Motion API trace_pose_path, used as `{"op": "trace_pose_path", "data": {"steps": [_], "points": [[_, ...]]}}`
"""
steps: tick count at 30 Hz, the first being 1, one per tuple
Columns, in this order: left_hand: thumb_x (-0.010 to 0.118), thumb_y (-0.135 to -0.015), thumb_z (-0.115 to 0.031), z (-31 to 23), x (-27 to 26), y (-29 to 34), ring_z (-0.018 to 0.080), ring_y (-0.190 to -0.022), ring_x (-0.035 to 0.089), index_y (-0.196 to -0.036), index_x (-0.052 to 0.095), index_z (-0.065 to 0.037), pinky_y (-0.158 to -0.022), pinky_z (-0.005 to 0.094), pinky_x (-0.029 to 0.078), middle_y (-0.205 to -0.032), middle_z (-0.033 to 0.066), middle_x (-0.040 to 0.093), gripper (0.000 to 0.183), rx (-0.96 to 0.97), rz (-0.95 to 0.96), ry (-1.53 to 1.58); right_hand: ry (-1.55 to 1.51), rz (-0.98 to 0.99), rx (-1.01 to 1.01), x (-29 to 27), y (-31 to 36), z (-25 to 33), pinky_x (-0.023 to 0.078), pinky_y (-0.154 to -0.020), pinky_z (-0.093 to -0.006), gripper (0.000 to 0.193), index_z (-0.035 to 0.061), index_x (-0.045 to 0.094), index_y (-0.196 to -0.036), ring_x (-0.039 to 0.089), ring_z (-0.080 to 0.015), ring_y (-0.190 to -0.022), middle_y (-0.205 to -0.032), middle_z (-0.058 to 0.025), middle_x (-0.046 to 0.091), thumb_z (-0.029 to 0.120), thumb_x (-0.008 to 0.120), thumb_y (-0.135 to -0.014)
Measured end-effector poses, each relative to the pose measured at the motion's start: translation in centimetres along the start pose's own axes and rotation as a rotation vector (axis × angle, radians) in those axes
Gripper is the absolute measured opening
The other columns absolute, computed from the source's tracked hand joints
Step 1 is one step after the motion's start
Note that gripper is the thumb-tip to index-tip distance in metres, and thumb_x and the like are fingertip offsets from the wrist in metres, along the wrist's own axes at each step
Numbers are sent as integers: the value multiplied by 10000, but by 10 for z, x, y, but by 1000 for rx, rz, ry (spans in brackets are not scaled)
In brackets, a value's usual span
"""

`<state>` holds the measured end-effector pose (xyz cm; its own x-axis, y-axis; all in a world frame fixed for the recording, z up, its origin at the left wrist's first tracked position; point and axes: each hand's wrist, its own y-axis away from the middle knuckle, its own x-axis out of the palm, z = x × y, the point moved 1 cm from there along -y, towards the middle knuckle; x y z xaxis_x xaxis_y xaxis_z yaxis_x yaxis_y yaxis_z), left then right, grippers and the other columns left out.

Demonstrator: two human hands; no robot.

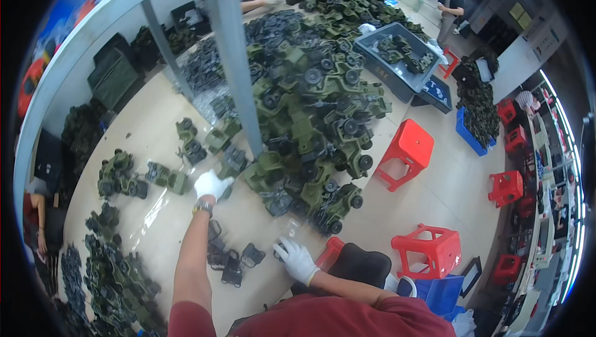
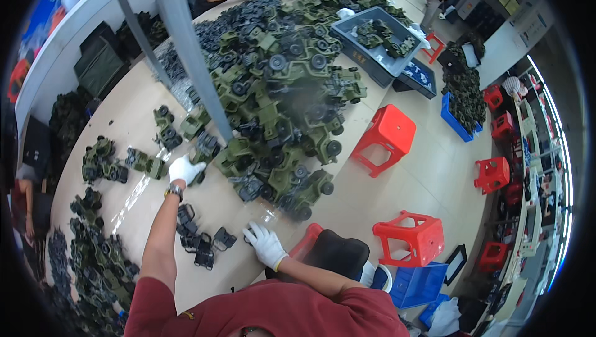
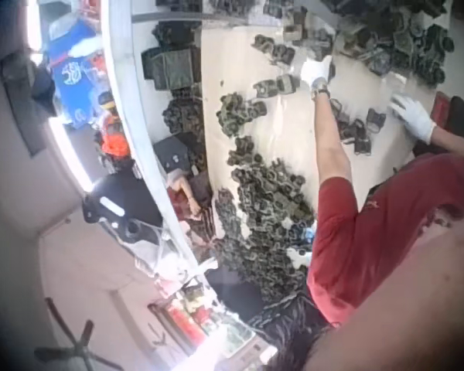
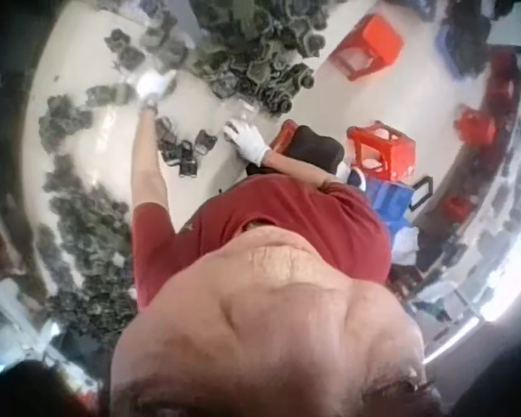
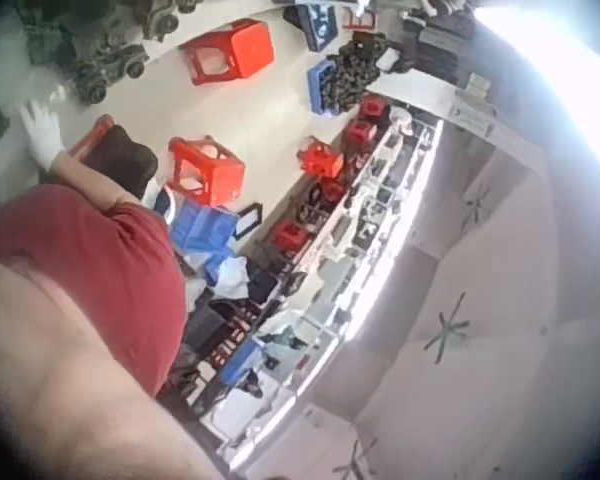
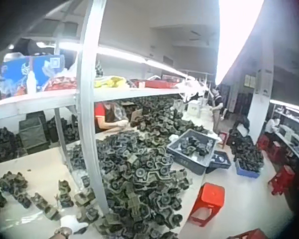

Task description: Assembling plastic toy military vehicles and placing them in plastic bags.

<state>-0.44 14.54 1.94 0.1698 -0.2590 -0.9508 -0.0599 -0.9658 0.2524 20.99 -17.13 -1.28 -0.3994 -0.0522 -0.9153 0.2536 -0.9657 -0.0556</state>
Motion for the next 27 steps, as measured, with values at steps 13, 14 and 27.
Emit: {"op": "trace_pose_path", "data": {"steps": [13,14,27], "points": [[887,-671,-312,-12,51,68,228,-822,731,-998,727,-19,-738,363,576,-915,125,750,467,-284,251,885,-118,57,109,-12,0,0,495,-877,-466,408,68,598,-1061,529,-372,-1112,-1163,-182,531,196,763,-711],[869,-681,-235,-8,56,73,215,-796,717,-992,721,-24,-721,364,574,-901,101,742,404,-300,210,1026,-114,55,108,-13,2,3,495,-877,-466,408,68,598,-1061,529,-372,-1112,-1163,-182,531,196,763,-711],[448,-986,-607,27,-98,253,161,-1215,547,-1446,472,-176,-1006,368,486,-1373,-2,549,631,-101,232,2099,-966,-219,103,-164,-36,94,298,-1152,-378,899,18,455,-1446,410,-253,-1368,-1462,-97,460,327,804,-677]]}}
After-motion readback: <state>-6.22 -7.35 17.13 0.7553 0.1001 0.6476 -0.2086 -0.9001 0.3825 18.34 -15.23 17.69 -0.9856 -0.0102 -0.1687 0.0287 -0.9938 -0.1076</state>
